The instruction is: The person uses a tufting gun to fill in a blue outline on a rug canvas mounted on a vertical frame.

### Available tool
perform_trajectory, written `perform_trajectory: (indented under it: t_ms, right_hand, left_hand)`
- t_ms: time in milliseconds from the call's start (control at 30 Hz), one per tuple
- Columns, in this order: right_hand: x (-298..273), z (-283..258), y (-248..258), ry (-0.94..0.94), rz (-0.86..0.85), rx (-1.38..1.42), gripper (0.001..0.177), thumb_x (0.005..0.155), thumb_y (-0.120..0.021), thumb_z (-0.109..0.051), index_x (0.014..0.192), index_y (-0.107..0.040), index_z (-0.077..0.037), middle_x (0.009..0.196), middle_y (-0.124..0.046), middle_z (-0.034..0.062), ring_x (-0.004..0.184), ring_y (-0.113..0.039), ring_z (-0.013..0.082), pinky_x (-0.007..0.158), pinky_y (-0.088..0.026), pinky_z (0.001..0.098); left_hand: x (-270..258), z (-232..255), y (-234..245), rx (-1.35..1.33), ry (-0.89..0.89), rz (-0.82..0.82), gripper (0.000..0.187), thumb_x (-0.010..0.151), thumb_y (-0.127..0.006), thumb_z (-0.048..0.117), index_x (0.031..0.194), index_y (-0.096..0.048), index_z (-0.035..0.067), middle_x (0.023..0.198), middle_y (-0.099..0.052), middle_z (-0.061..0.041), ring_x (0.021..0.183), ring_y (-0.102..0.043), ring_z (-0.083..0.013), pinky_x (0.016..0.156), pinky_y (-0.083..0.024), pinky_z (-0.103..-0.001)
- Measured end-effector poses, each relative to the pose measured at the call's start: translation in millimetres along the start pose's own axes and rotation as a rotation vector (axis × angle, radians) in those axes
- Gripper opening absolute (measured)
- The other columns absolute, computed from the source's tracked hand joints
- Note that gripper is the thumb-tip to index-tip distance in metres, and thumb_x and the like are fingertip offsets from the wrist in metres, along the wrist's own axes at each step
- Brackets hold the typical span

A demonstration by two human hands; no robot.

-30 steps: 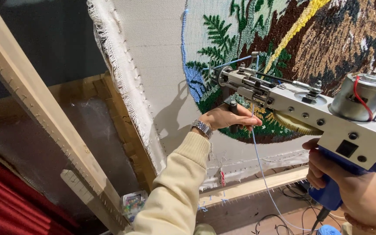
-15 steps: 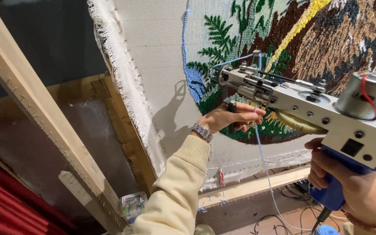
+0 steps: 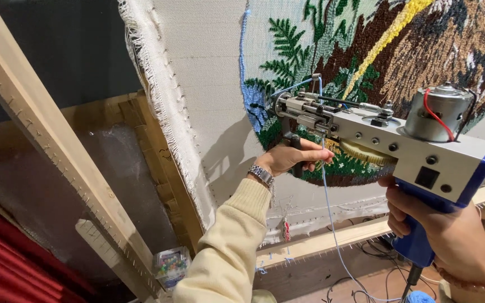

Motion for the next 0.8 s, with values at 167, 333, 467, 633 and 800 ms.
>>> perform_trajectory:
  t_ms: [167,333,467,633,800]
  right_hand:
    - [7.0,5.5,-0.9,0.007,-0.002,0.017,0.024,0.093,-0.063,0.007,0.115,-0.061,0.017,0.068,-0.039,0.0215,0.051,-0.031,0.0317,0.049,-0.026,0.0447]
    - [5.5,3.9,-7.0,0.0,-0.005,0.013,0.026,0.093,-0.061,0.007,0.117,-0.061,0.019,0.067,-0.037,0.0231,0.051,-0.03,0.0321,0.048,-0.025,0.0444]
    - [3.0,0.2,-9.7,-0.003,0.03,0.003,0.03,0.092,-0.062,0.01,0.121,-0.06,0.018,0.073,-0.042,0.0258,0.052,-0.032,0.0341,0.049,-0.028,0.0463]
    - [8.2,-0.2,-14.6,0.02,0.025,-0.022,0.022,0.093,-0.065,0.004,0.111,-0.061,0.018,0.065,-0.04,0.0229,0.048,-0.033,0.0317,0.047,-0.027,0.044]
    - [9.6,-4.6,-23.5,0.052,0.005,-0.018,0.019,0.094,-0.063,0.007,0.11,-0.058,0.016,0.068,-0.042,0.0231,0.05,-0.033,0.0308,0.045,-0.029,0.0447]
  left_hand:
    - [-1.6,0.9,6.9,0.014,0.0,0.035,0.038,0.094,-0.073,0.035,0.112,-0.08,0.003,0.108,-0.079,-0.01,0.078,-0.062,-0.0109,0.063,-0.053,-0.023]
    - [-1.4,-0.8,9.5,0.016,-0.006,0.034,0.034,0.093,-0.075,0.033,0.111,-0.081,0.005,0.109,-0.08,-0.01,0.084,-0.063,-0.0095,0.061,-0.052,-0.022]
    - [-3.7,6.3,14.2,0.032,-0.012,0.089,0.031,0.091,-0.077,0.03,0.108,-0.082,0.005,0.112,-0.081,-0.011,0.083,-0.064,-0.0096,0.061,-0.054,-0.023]
    - [4.0,-5.9,22.9,-0.019,0.005,0.092,0.035,0.091,-0.077,0.03,0.113,-0.08,0.003,0.112,-0.08,-0.013,0.082,-0.06,-0.0102,0.059,-0.051,-0.023]
    - [3.0,-4.8,25.5,-0.088,-0.001,0.108,0.041,0.091,-0.076,0.026,0.122,-0.076,-0.001,0.121,-0.077,-0.018,0.092,-0.069,-0.0123,0.055,-0.051,-0.021]
Point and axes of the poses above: each hand's wrist, its own x-axis towards the middle knuckle, its own y-axis out of the back of the hand, z = x × y, the point moved 10 cm from there along x, towards the middle knuckle
